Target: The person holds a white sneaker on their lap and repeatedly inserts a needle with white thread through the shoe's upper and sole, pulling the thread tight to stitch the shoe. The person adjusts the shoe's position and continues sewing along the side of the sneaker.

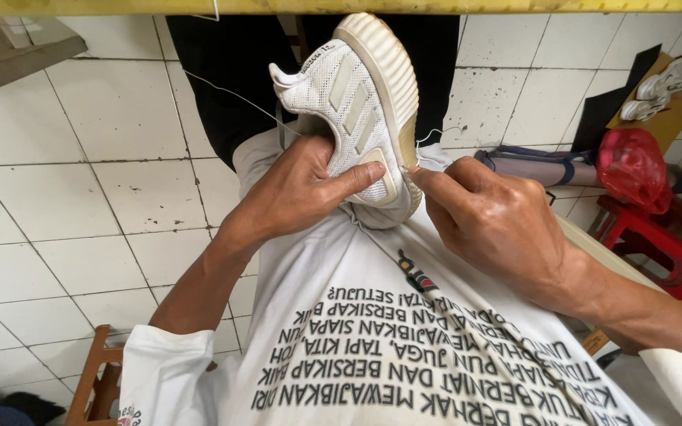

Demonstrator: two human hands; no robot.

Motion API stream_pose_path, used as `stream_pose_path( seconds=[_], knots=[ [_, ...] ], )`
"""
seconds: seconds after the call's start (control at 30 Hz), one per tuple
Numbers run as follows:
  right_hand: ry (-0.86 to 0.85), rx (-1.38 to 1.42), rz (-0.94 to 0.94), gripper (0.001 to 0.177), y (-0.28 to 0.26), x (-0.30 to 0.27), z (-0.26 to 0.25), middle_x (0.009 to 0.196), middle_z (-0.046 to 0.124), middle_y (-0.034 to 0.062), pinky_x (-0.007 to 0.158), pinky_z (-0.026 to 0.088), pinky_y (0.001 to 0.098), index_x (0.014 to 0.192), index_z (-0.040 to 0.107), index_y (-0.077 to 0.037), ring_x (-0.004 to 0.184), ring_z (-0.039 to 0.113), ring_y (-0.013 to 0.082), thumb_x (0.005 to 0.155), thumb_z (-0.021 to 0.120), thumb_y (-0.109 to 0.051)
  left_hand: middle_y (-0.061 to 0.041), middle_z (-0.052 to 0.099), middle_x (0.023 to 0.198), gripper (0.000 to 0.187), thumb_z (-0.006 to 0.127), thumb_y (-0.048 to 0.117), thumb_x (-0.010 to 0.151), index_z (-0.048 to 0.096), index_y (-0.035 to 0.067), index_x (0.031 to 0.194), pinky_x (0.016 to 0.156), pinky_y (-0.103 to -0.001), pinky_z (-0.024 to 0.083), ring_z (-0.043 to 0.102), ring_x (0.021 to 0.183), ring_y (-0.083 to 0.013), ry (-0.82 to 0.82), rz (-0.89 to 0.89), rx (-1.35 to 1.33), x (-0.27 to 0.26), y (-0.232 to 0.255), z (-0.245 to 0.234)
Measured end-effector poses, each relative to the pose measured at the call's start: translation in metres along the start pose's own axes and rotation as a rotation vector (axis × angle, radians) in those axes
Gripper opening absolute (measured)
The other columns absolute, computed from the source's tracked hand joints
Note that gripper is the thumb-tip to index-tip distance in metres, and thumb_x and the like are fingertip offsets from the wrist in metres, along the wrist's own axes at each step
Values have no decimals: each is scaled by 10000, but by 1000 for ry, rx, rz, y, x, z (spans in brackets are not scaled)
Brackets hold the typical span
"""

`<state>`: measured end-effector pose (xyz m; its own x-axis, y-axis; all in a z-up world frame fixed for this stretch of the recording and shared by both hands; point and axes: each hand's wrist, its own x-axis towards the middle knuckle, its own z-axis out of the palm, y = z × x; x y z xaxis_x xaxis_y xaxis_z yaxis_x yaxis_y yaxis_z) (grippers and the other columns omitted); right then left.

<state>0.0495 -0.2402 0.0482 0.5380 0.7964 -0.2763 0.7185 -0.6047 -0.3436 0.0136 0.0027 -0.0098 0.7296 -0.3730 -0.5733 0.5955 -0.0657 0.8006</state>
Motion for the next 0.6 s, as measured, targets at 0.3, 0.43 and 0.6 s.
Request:
stream_pose_path(
  seconds=[0.3,0.43,0.6],
  knots=[
    [33,-50,-12,215,-4,4,13,767,581,16,344,339,314,1163,724,-141,511,508,157,987,694,-21,90,420,684,350,659,417,970,560,142,776,607,-283,390,405,645,-71,44,-98,20,-5,-17,1],
    [66,-67,-3,157,-3,4,18,762,570,18,362,355,336,1098,719,-149,524,523,186,991,679,-40,94,276,645,524,698,413,980,323,192,689,552,-303,270,277,604,-75,56,-89,48,-3,-20,1],
    [77,-14,-28,130,-2,7,22,752,558,45,372,359,349,1022,675,-108,514,520,188,967,640,5,93,335,671,447,676,428,980,418,179,713,573,-301,324,329,629,-81,20,-144,101,-4,-11,-2]
  ],
)
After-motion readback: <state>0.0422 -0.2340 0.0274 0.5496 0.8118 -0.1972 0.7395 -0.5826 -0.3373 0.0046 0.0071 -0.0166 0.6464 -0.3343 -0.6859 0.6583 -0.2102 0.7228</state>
